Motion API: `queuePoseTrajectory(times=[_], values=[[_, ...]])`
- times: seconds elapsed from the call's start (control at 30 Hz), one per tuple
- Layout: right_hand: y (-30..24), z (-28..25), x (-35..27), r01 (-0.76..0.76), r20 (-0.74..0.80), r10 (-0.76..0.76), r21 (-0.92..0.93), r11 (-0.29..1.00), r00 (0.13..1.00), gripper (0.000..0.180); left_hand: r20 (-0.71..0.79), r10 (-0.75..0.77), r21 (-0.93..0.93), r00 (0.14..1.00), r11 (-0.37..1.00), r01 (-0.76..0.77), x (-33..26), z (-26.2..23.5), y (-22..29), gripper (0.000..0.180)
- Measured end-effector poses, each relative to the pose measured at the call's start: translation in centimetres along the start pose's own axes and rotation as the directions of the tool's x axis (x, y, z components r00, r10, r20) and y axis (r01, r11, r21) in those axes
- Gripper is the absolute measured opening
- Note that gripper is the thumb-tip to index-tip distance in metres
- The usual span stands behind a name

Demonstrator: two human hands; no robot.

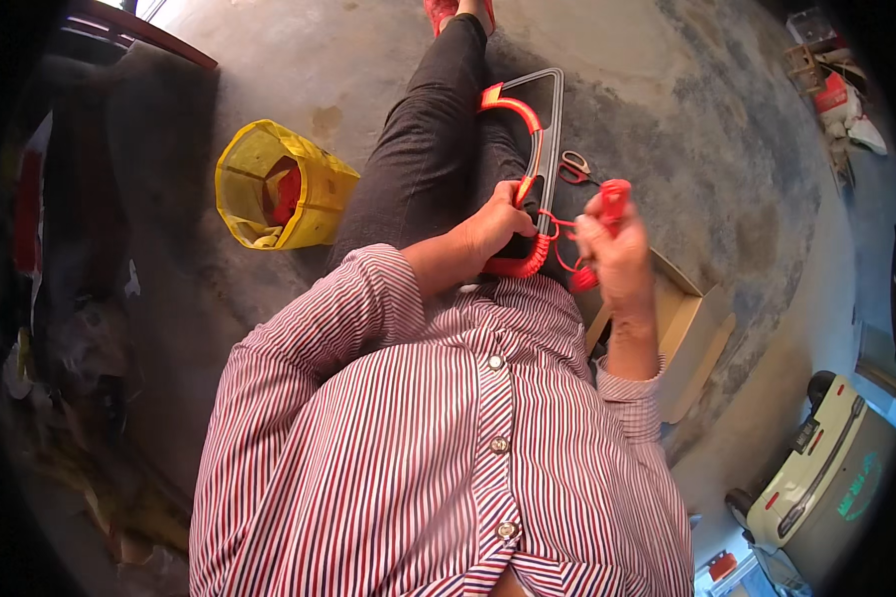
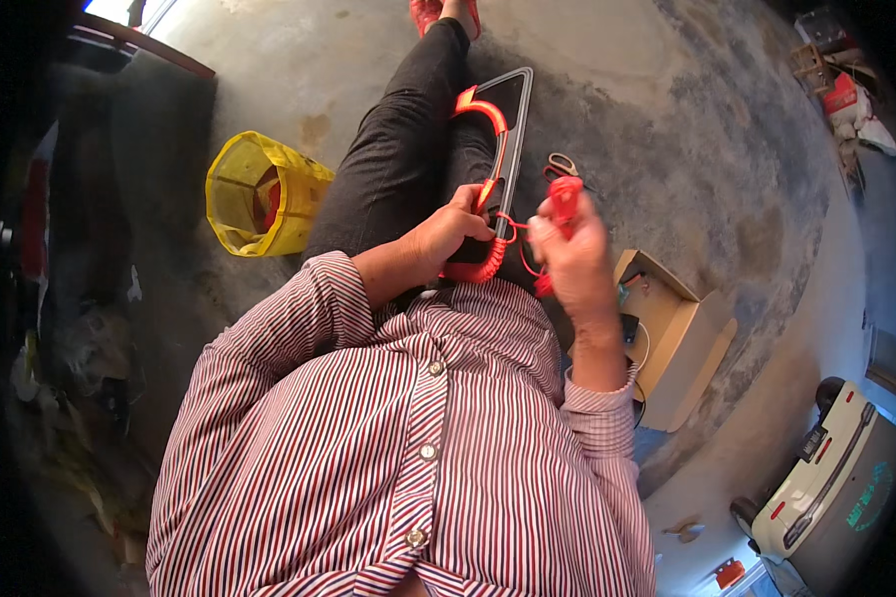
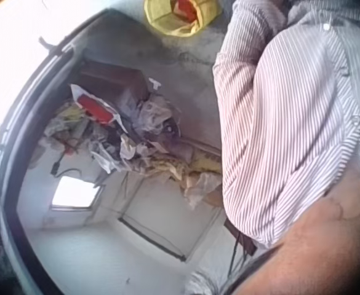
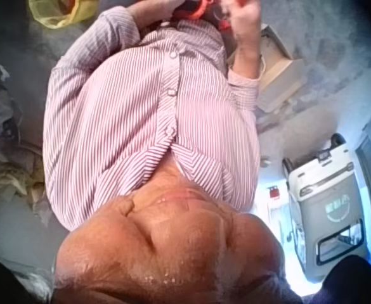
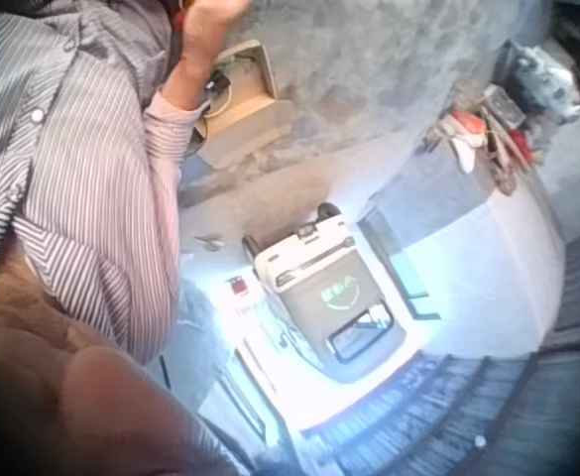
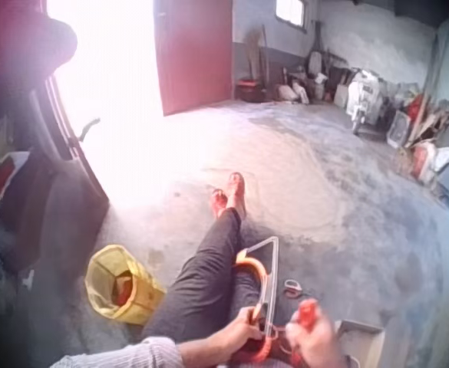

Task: Wrapping a red rope tightly around a red metal frame in a workshop setting.

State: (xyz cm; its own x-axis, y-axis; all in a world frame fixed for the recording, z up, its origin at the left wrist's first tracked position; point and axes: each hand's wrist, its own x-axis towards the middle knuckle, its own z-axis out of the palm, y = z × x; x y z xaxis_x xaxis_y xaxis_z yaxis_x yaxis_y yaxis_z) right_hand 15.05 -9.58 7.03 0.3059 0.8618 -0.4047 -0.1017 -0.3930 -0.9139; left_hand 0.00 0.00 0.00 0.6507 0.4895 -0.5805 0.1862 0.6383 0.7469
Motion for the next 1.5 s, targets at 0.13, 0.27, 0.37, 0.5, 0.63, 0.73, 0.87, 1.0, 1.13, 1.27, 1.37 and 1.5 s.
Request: queuePoseTrajectory(times=[0.13,0.27,0.37,0.5,0.63,0.73,0.87,1.0,1.13,1.27,1.37,1.5], values=[[-2.4,1.9,-0.5,0.111,0.127,-0.119,0.064,0.992,0.985,0.01,-0.034,-0.05,-0.075,0.998,0.996,0.048,0.5,-2.0,1.4,0.059],[-2.8,3.0,-2.6,0.092,0.254,-0.109,0.08,0.993,0.961,0.008,-0.077,-0.08,-0.084,0.994,0.994,0.074,0.6,-1.7,1.7,0.053],[-3.5,1.9,-2.8,0.11,0.136,-0.121,0.089,0.99,0.983,0.01,-0.119,-0.067,0.05,0.991,0.996,0.074,1.5,-2.1,0.9,0.058],[-6.3,1.5,-3.5,0.151,0.075,-0.19,0.362,0.92,0.979,0.028,-0.007,0.749,0.887,0.662,0.31,-0.342,-0.9,-0.2,1.3,0.073],[-7.9,-1.8,-3.6,0.407,0.19,-0.501,0.38,0.83,0.844,0.028,0.231,0.625,0.719,0.746,0.407,-0.564,-4.5,1.4,5.8,0.034],[-6.9,-2.1,-1.1,0.565,0.329,-0.509,-0.098,0.819,0.795,0.018,-0.118,0.611,0.355,0.783,0.762,-0.541,-0.8,-1.7,4.2,0.007],[0.4,-0.2,2.6,0.415,0.299,-0.318,-0.81,0.414,0.9,0.017,-0.148,0.166,0.477,0.975,0.875,-0.076,-0.2,-4.2,2.8,0.026],[3.1,3.1,3.4,0.222,0.169,-0.173,-0.332,0.917,0.97,0.022,-0.098,0.272,0.518,0.957,0.836,-0.184,-0.3,-3.5,0.8,0.025],[0.8,1.8,1.8,0.368,0.064,-0.363,-0.126,0.921,0.93,0.023,-0.126,0.256,0.338,0.958,0.919,-0.201,-2.2,-2.7,5.0,0.015],[-1.6,2.1,0.8,0.674,0.206,-0.66,-0.422,0.607,0.723,0.023,0.113,0.065,-0.248,0.991,0.968,-0.035,-4.5,-0.1,7.6,0.01],[-3.5,-0.8,-0.2,0.561,-0.135,-0.562,-0.049,0.826,0.816,0.022,0.061,0.102,-0.239,0.993,0.967,-0.084,-3.0,-0.8,7.3,0.009],[-7.1,-6.9,-3.1,0.47,-0.131,-0.504,0.611,0.637,0.854,0.028,0.003,-0.074,-0.057,0.997,0.996,0.074,-0.9,-2.0,3.7,0.01]])
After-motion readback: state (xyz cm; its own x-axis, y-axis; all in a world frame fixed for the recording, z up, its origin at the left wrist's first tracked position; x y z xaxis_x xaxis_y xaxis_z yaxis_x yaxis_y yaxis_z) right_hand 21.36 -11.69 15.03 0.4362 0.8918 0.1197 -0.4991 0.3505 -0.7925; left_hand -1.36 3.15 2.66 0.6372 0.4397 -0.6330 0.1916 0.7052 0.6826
